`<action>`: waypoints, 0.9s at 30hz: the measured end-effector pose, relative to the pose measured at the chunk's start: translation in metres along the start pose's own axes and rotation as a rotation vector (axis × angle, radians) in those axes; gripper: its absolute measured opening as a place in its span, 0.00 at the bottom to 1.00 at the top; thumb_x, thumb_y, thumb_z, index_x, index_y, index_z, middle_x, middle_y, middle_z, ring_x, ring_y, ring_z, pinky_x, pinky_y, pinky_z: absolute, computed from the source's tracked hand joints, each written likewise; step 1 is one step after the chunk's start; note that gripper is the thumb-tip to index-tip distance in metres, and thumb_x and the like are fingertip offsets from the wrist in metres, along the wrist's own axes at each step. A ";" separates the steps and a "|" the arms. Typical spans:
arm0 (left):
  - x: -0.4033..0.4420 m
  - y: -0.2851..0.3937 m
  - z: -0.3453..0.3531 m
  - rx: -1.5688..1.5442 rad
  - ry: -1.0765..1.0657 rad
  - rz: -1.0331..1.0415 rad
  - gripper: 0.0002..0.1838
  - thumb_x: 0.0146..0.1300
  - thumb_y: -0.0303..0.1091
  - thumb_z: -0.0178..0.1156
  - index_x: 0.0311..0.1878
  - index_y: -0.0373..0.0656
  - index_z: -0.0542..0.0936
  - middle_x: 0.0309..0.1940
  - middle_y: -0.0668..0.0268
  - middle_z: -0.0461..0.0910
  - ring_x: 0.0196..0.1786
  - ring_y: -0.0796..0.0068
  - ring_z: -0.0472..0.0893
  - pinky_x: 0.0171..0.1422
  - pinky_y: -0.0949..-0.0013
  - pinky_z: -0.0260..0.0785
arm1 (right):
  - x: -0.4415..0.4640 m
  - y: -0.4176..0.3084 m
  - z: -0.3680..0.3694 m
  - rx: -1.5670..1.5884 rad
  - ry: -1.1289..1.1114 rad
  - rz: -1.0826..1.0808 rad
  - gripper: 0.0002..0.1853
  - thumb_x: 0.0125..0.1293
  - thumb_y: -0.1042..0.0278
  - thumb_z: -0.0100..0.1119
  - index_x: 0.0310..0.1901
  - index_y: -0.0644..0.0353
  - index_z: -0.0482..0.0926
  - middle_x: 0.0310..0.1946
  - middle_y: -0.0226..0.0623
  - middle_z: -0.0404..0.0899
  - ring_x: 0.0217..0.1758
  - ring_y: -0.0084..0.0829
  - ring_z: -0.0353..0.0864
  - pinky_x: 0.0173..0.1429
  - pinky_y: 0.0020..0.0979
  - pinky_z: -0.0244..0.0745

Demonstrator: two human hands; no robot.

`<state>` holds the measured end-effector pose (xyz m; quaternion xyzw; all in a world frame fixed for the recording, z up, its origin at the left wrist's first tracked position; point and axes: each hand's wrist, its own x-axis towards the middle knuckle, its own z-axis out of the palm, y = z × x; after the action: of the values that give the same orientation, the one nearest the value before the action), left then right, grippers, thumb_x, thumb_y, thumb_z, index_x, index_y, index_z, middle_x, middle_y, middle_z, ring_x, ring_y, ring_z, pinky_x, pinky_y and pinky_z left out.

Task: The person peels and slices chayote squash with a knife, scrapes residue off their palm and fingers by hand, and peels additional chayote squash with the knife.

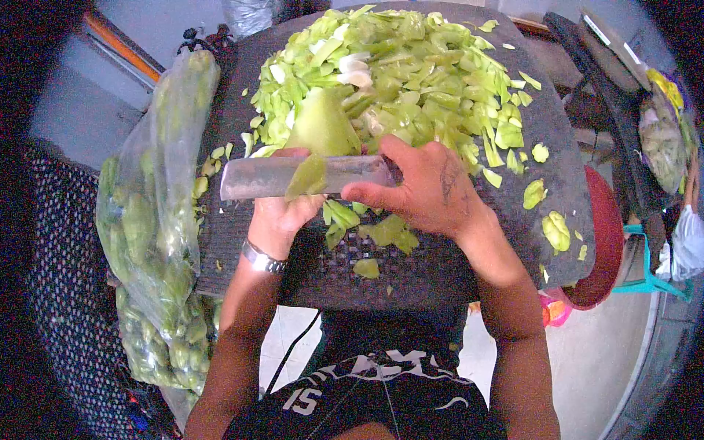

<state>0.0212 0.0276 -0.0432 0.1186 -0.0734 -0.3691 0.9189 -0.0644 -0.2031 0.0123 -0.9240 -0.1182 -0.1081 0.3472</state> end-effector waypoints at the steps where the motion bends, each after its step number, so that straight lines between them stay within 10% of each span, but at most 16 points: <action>1: 0.000 -0.001 0.004 -0.008 -0.042 0.003 0.25 0.68 0.35 0.62 0.67 0.42 0.73 0.58 0.52 0.81 0.59 0.52 0.83 0.68 0.47 0.76 | 0.000 0.000 0.000 -0.007 0.002 -0.003 0.37 0.60 0.24 0.66 0.34 0.61 0.77 0.20 0.52 0.77 0.29 0.58 0.85 0.33 0.50 0.77; 5: 0.002 -0.005 0.027 0.150 0.103 0.015 0.46 0.61 0.22 0.60 0.84 0.54 0.58 0.71 0.57 0.72 0.69 0.55 0.77 0.75 0.48 0.72 | -0.001 0.004 0.000 -0.023 -0.021 -0.030 0.39 0.58 0.24 0.69 0.39 0.62 0.76 0.21 0.48 0.74 0.28 0.55 0.81 0.32 0.42 0.73; 17: 0.001 -0.010 0.023 0.034 0.014 -0.021 0.33 0.64 0.37 0.60 0.72 0.38 0.70 0.69 0.49 0.75 0.69 0.46 0.78 0.73 0.41 0.72 | 0.006 0.031 -0.009 -0.045 0.006 0.023 0.36 0.61 0.28 0.67 0.38 0.63 0.76 0.24 0.50 0.74 0.30 0.54 0.81 0.36 0.42 0.74; 20: 0.006 -0.010 0.033 0.484 0.028 -0.008 0.44 0.56 0.39 0.66 0.77 0.38 0.64 0.69 0.45 0.74 0.68 0.35 0.76 0.68 0.34 0.73 | 0.011 0.057 -0.021 -0.102 0.064 0.078 0.35 0.66 0.29 0.63 0.36 0.63 0.77 0.24 0.52 0.75 0.30 0.51 0.81 0.36 0.43 0.73; 27: 0.001 -0.012 0.053 0.287 0.013 -0.083 0.48 0.55 0.24 0.62 0.80 0.46 0.56 0.62 0.46 0.74 0.60 0.35 0.80 0.58 0.33 0.81 | 0.009 0.063 -0.038 -0.064 0.230 0.266 0.36 0.71 0.29 0.58 0.32 0.65 0.77 0.21 0.49 0.71 0.24 0.40 0.67 0.34 0.42 0.69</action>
<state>0.0026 0.0099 0.0043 0.2540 -0.1145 -0.3919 0.8768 -0.0416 -0.2735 0.0042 -0.9236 0.0491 -0.1701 0.3401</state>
